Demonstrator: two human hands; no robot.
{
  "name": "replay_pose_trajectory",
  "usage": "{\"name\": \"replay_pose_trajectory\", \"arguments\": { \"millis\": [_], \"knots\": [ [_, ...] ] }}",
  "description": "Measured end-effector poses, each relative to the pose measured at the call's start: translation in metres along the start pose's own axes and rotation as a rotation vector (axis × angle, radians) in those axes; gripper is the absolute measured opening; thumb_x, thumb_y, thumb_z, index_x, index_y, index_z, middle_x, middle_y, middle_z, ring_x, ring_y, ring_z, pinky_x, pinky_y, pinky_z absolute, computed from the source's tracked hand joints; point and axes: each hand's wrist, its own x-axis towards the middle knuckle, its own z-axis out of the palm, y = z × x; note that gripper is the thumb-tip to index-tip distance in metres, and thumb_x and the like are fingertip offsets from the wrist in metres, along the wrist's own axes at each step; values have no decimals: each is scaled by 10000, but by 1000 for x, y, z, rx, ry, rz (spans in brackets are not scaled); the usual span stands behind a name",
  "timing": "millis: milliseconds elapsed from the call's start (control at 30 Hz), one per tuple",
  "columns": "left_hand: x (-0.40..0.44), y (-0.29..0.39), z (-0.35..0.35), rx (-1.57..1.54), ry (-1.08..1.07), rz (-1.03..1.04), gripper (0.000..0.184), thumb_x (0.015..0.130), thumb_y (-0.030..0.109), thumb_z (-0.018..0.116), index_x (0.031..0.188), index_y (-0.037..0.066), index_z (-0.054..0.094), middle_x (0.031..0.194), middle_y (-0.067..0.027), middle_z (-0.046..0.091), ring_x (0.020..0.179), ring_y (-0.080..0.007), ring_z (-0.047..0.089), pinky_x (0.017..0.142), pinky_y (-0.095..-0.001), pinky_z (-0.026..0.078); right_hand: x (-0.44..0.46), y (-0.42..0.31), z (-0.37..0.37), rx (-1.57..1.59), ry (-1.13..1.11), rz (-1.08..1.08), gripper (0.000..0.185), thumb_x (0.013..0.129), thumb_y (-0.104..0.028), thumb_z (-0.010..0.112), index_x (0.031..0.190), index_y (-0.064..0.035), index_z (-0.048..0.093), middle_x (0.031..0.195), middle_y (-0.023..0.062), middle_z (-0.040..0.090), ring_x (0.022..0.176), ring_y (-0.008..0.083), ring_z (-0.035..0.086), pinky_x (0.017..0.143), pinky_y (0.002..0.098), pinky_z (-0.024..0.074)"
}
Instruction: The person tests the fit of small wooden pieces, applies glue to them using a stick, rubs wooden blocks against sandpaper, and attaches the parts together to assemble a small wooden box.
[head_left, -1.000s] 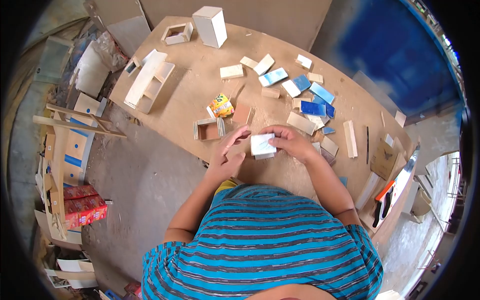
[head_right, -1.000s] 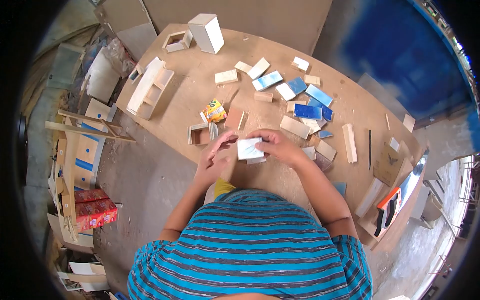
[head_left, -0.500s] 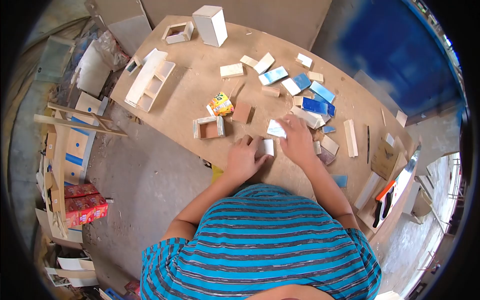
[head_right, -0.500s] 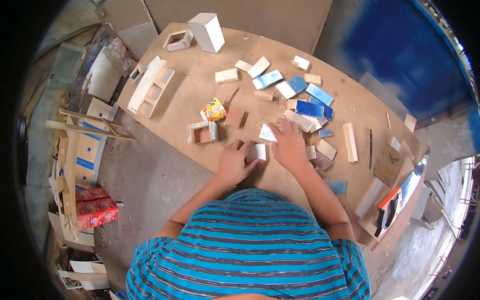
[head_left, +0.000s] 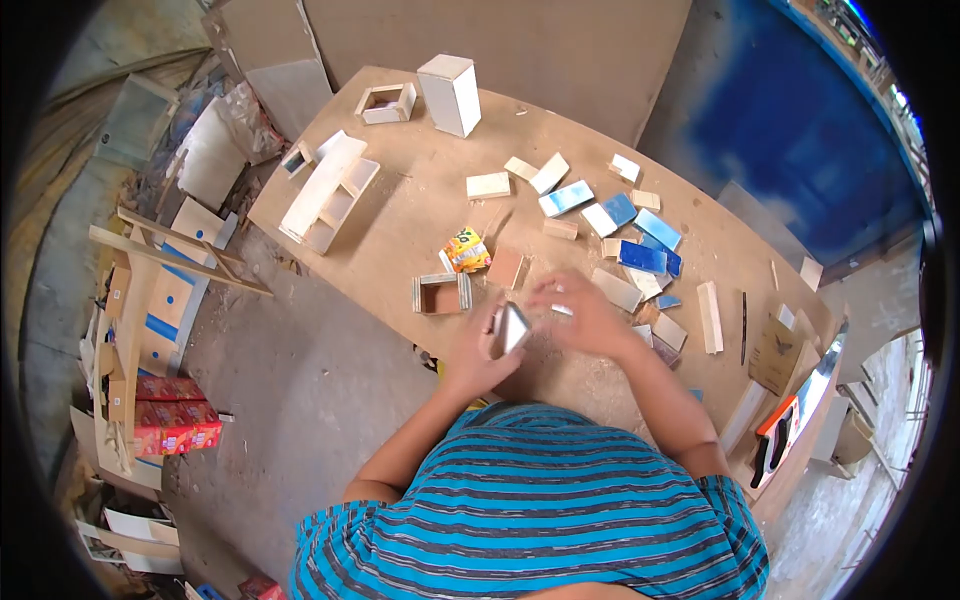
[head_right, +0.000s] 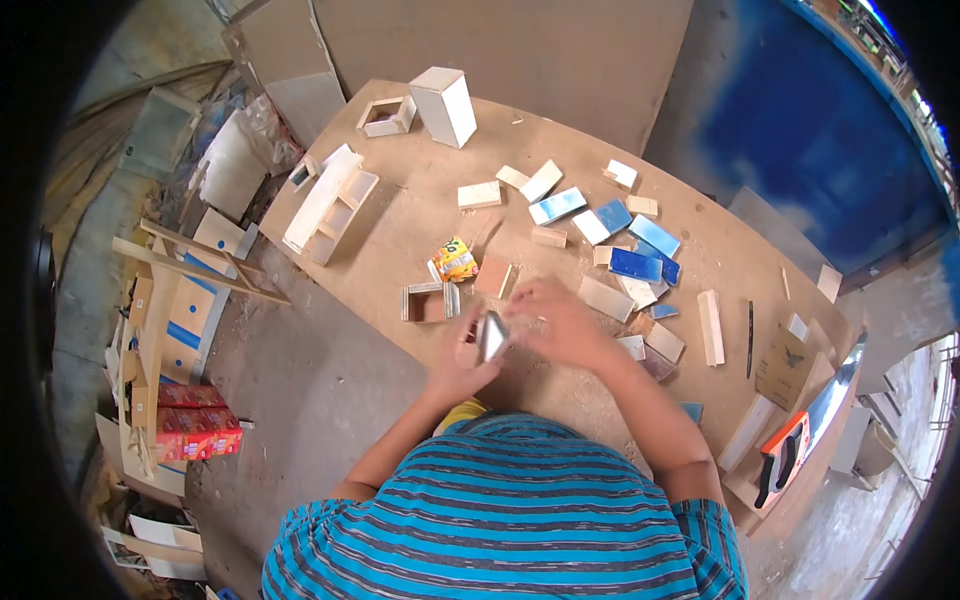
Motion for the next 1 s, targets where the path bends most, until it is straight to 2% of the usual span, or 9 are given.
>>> {"name": "replay_pose_trajectory", "arguments": {
  "millis": [33, 133, 233, 333, 433, 667, 767, 867, 1000],
  "knots": [
    [7, 5, -13, 42, 34, -12, 768, 693, 136, 719, 1400, -2, 452, 1181, -183, 565, 1035, -267, 596, 918, -349, 489, 14, 13, 0, -86, 43, 29, 338, 779, -120, 721, 1115, -116, 687, 1138, 100, 612, 1114, 315, 561, 958, 433, 470],
    [30, -27, -49, -98, 146, -76, 763, 685, 84, 710, 1398, 0, 450, 1160, -137, 567, 1078, -225, 590, 940, -342, 482, 64, 42, 8, -252, 134, 157, 313, 820, -108, 669, 1132, -132, 690, 1162, 91, 622, 1169, 306, 540, 984, 424, 458],
    [54, -38, -78, -258, 177, -146, 751, 681, 47, 703, 1393, 30, 467, 1191, -105, 570, 1122, -193, 575, 960, -341, 472, 109, 68, 34, -503, 225, -84, 286, 822, -89, 635, 1092, -148, 708, 1132, 77, 639, 1169, 280, 538, 981, 441, 447],
    [57, -29, -95, -237, 204, -140, 738, 691, 49, 705, 1390, 32, 471, 1235, -91, 562, 1121, -183, 574, 974, -339, 461, 137, 103, 55, -732, 198, -196, 249, 837, -139, 639, 1073, -167, 716, 1057, 50, 663, 1170, 263, 534, 1010, 471, 397],
    [49, -31, -109, -357, 217, -147, 734, 708, -2, 627, 1415, 4, 428, 1260, -98, 552, 1160, -172, 544, 996, -332, 446, 143, 94, 45, -603, -66, -4, 182, 817, -168, 671, 990, -131, 712, 1030, 33, 657, 1125, 247, 540, 980, 439, 400],
    [37, -31, -103, -701, 217, -272, 722, 741, 77, 483, 1455, 22, 389, 1185, -86, 553, 1130, -185, 547, 1010, -345, 447, 132, 64, 32, -479, -21, 21, 110, 886, -178, 614, 938, -112, 685, 946, 55, 649, 1028, 278, 573, 916, 419, 428],
    [45, -39, -88, -670, 213, -238, 732, 743, 132, 462, 1462, 27, 374, 1134, -79, 542, 1072, -184, 560, 986, -359, 471, 128, 53, 28, -447, 39, 15, 119, 907, -186, 590, 933, -100, 668, 933, 74, 646, 967, 289, 601, 844, 420, 463],
    [52, -45, -78, -718, 228, -145, 692, 788, 169, 512, 1452, 30, 376, 1101, -79, 531, 1025, -180, 563, 945, -363, 494, 121, 47, 26, -427, 98, 21, 127, 912, -195, 575, 924, -99, 658, 928, 88, 642, 921, 288, 623, 783, 426, 482],
    [53, 0, -87, -1098, 161, -53, 648, 836, 263, 600, 1413, 38, 408, 1107, -78, 531, 1015, -183, 565, 915, -355, 497, 104, 43, 8, -275, 169, 36, 157, 917, -199, 578, 950, -66, 655, 955, 113, 660, 879, 334, 628, 780, 425, 499]
  ]
}}
